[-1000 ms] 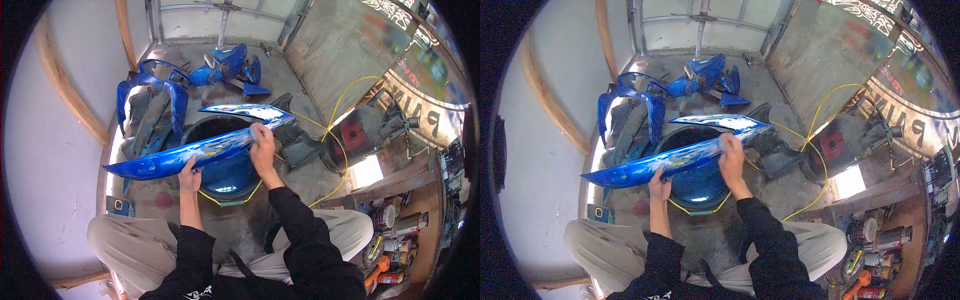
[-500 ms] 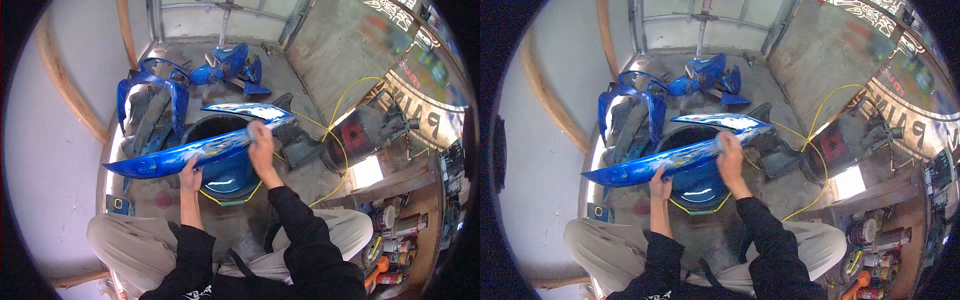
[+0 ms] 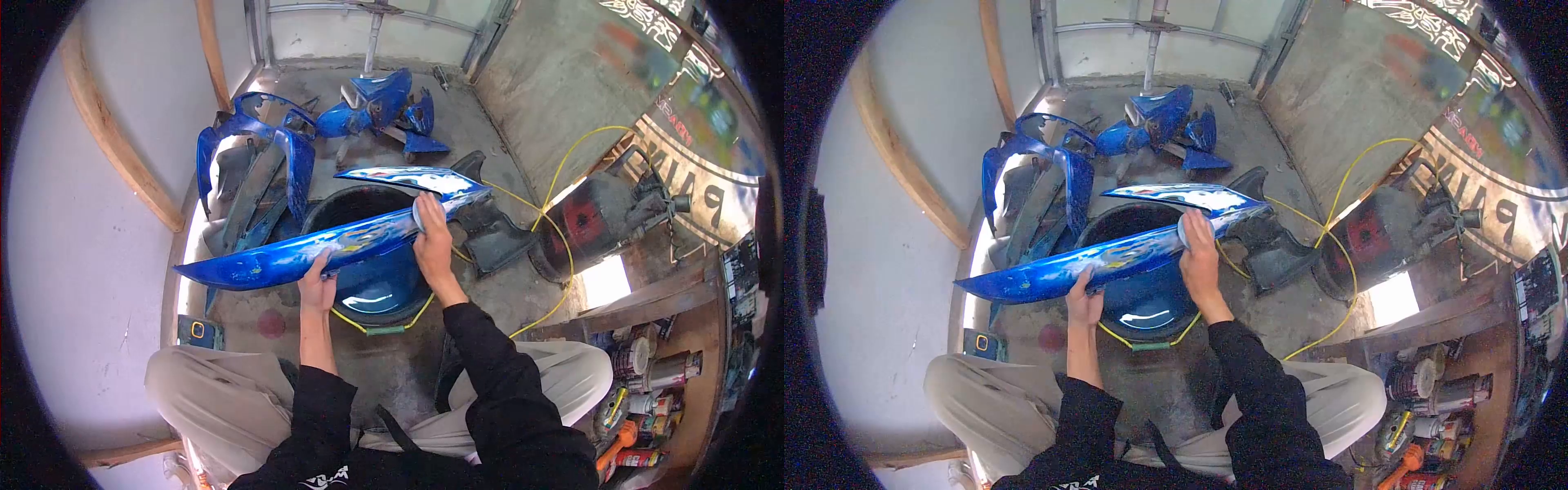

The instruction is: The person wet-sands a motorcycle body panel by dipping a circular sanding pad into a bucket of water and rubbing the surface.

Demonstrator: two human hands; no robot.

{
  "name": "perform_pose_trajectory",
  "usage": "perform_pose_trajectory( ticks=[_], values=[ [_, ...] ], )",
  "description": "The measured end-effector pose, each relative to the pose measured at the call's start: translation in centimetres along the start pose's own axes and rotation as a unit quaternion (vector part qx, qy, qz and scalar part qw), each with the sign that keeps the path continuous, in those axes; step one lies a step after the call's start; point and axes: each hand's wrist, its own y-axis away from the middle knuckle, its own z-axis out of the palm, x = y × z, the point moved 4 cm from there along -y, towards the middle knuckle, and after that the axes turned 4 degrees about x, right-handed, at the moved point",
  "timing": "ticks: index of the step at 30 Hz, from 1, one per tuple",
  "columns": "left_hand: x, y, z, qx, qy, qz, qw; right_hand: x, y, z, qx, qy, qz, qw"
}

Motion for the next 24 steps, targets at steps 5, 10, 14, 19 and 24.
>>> perform_pose_trajectory(
  ticks=[5,10,14,19,24],
  values=[
    [0.1,0.0,0.6,0.006,0.019,-0.034,0.999,-10.1,1.8,2.8,-0.048,-0.153,-0.070,0.985],
    [-0.1,-0.5,0.0,0.000,0.014,-0.027,1.000,-10.3,1.8,2.9,-0.131,-0.126,-0.074,0.980],
    [0.0,-0.2,0.4,0.001,0.012,-0.013,1.000,-3.6,0.6,0.8,-0.039,-0.054,-0.019,0.998],
    [-0.1,-0.4,0.0,-0.017,0.021,-0.008,1.000,0.0,0.7,0.0,0.013,-0.002,0.032,0.999],
    [0.1,-0.4,-0.1,-0.002,0.009,-0.015,1.000,-9.8,1.1,2.3,-0.110,-0.118,-0.056,0.985]
  ],
)
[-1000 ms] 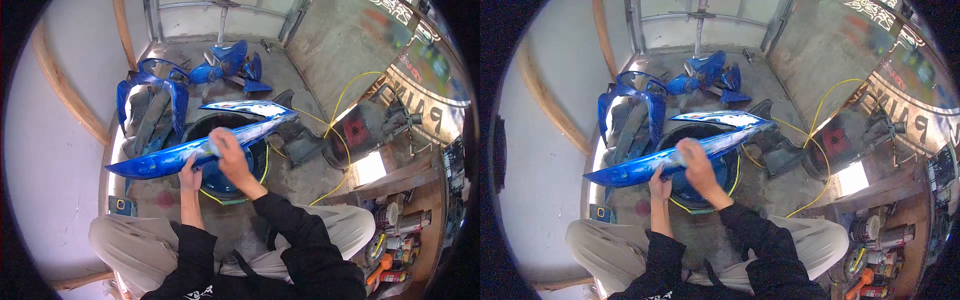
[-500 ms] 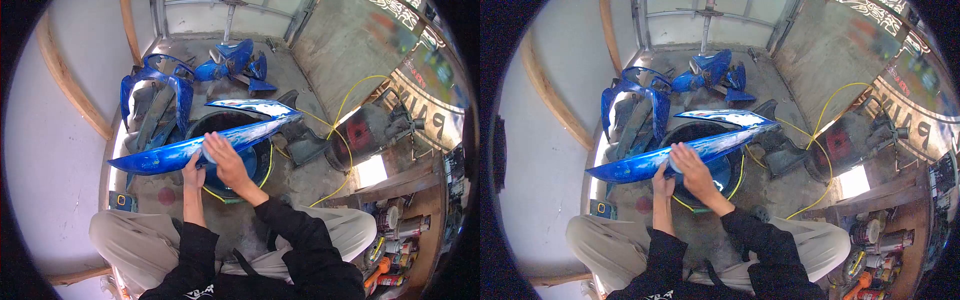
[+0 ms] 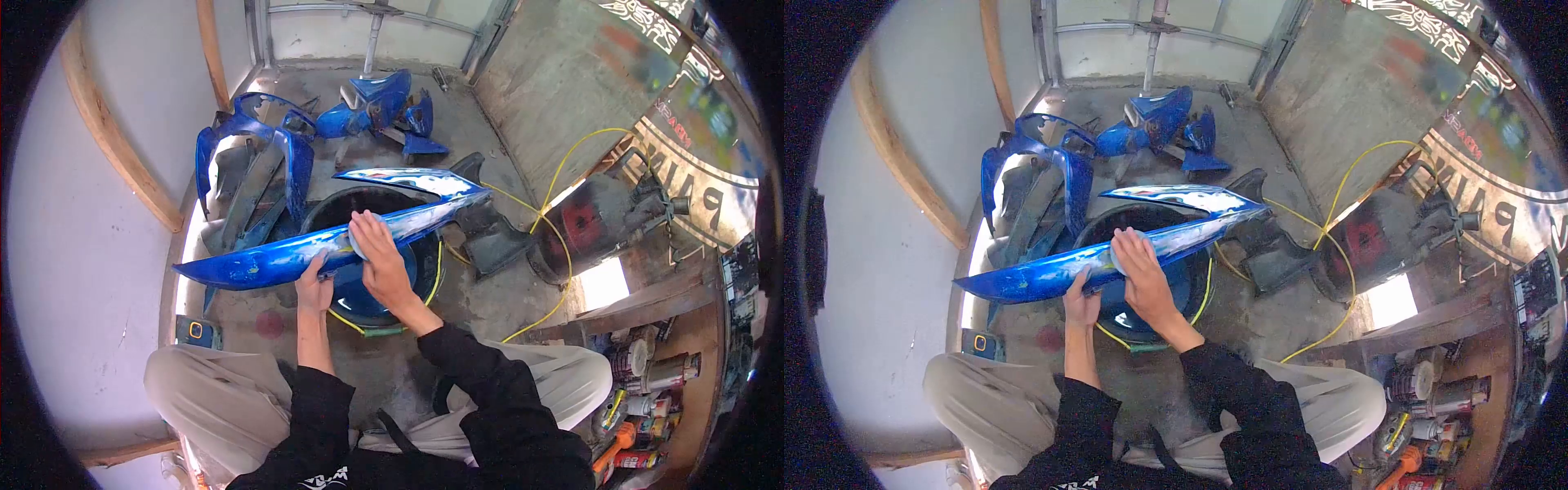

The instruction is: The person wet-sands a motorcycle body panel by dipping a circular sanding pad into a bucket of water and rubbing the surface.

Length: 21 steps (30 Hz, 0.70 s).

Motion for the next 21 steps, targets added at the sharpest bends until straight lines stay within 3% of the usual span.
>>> perform_pose_trajectory(
  ticks=[3,8,14,18,21],
  values=[
    [0.2,0.2,0.5,-0.003,0.000,-0.004,1.000,1.6,-0.3,-1.0,-0.010,-0.001,-0.020,1.000],
    [-0.1,0.1,0.3,0.014,0.005,-0.001,1.000,7.7,-0.1,-3.8,0.073,0.090,0.028,0.993],
    [-0.1,-0.2,0.1,-0.003,0.011,0.006,1.000,3.6,-0.1,-2.9,0.051,0.077,-0.006,0.996],
    [-0.2,0.0,-0.2,0.009,0.007,0.004,1.000,5.4,-0.6,-4.3,0.053,0.090,-0.005,0.995],
    [-0.2,-0.6,-0.3,-0.003,0.011,-0.004,1.000,5.7,-5.4,-6.2,0.115,0.099,-0.022,0.988]
  ],
)
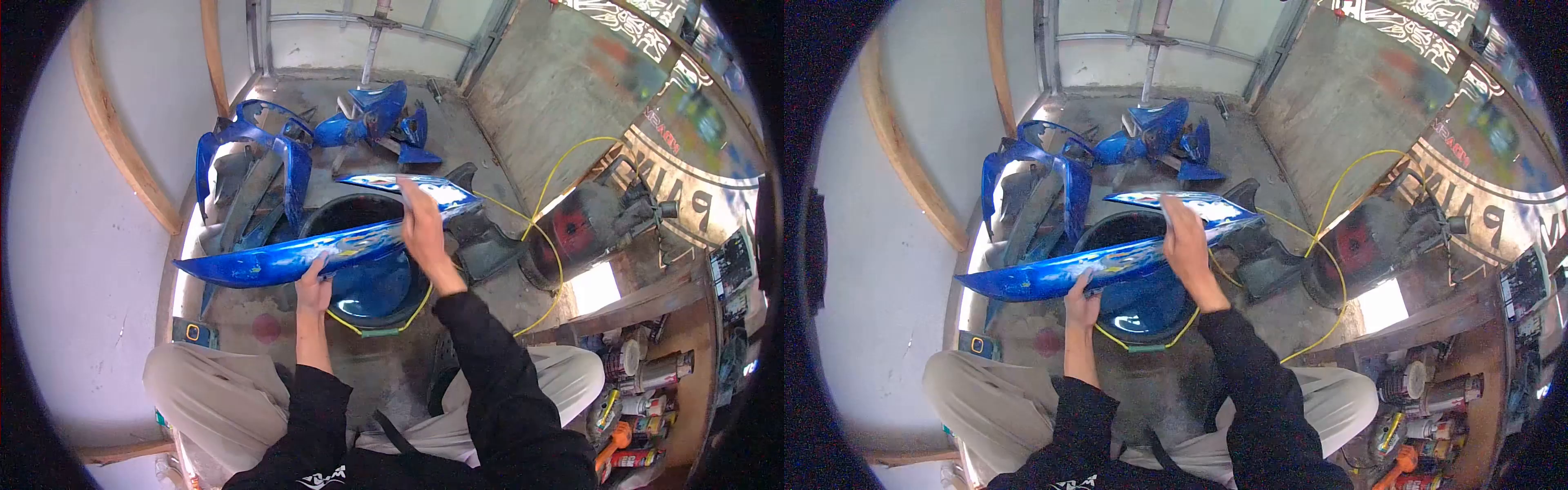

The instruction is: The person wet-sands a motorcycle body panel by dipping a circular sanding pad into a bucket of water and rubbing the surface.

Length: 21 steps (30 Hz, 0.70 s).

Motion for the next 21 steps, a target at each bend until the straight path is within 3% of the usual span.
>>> perform_pose_trajectory(
  ticks=[6,8,10,11,16,18,21],
  values=[
    [0.4,0.8,1.0,0.008,-0.003,0.029,1.000,5.0,-13.1,3.0,-0.006,0.048,-0.057,0.997],
    [0.7,0.8,1.6,-0.040,-0.012,0.024,0.999,7.0,-16.0,3.9,-0.026,0.057,-0.059,0.996],
    [0.6,0.6,1.8,-0.043,-0.012,0.029,0.999,8.4,-17.9,4.0,0.009,0.114,0.050,0.992],
    [0.6,0.6,1.8,-0.044,-0.011,0.033,0.998,8.4,-18.0,4.4,0.009,0.110,0.050,0.993],
    [0.1,0.3,1.3,-0.018,-0.007,0.015,1.000,3.2,-13.7,3.7,0.044,-0.031,-0.083,0.995],
    [0.2,0.4,0.8,-0.016,-0.012,0.018,1.000,1.0,-9.4,2.2,-0.015,-0.027,-0.040,0.999],
    [-0.1,0.3,0.6,0.000,-0.003,0.024,1.000,1.2,-2.7,0.9,-0.024,-0.015,0.008,1.000]
  ],
)
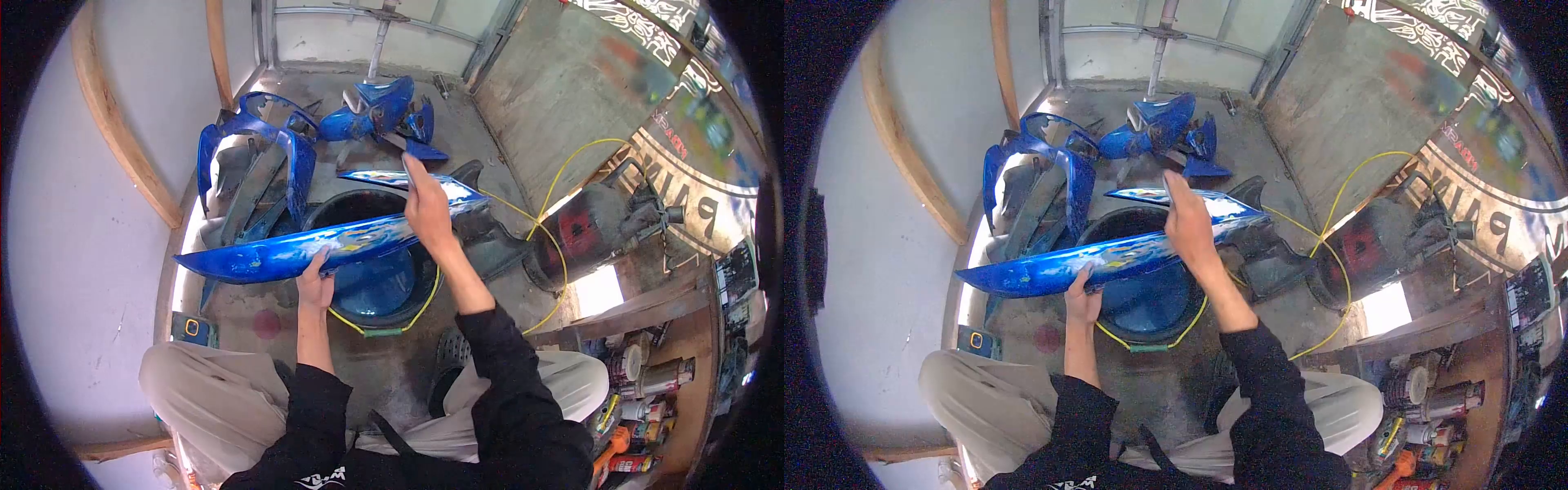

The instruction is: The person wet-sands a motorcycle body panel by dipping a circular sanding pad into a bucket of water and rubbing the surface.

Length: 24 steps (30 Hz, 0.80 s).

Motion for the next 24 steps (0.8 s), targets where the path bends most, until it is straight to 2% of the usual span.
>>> perform_pose_trajectory(
  ticks=[3,6,8,13,16,20,22,24],
  values=[
    [0.2,0.2,0.3,0.010,-0.011,-0.002,1.000,0.7,4.9,-0.6,-0.029,0.037,0.017,0.999],
    [0.3,0.0,0.2,0.007,-0.006,0.007,1.000,0.2,7.0,0.3,-0.063,0.024,-0.010,0.998],
    [0.1,0.2,-0.1,0.015,0.000,-0.012,1.000,-0.1,7.5,0.6,-0.094,0.061,-0.039,0.993],
    [0.1,0.1,-0.2,0.033,-0.009,0.003,0.999,3.2,8.1,-0.2,-0.040,0.082,0.003,0.996],
    [0.2,0.1,-0.1,0.031,-0.011,0.004,0.999,1.9,8.7,0.4,-0.013,0.098,0.025,0.995],
    [0.4,0.4,0.6,0.012,-0.004,-0.006,1.000,-4.1,8.5,1.7,-0.090,-0.015,-0.025,0.996],
    [0.2,0.3,0.2,0.013,-0.002,-0.007,1.000,-3.9,8.8,1.7,-0.097,0.008,-0.028,0.995],
    [0.2,0.0,0.1,0.011,0.002,-0.003,1.000,-1.6,9.4,0.6,-0.061,0.029,-0.019,0.998]
  ],
)
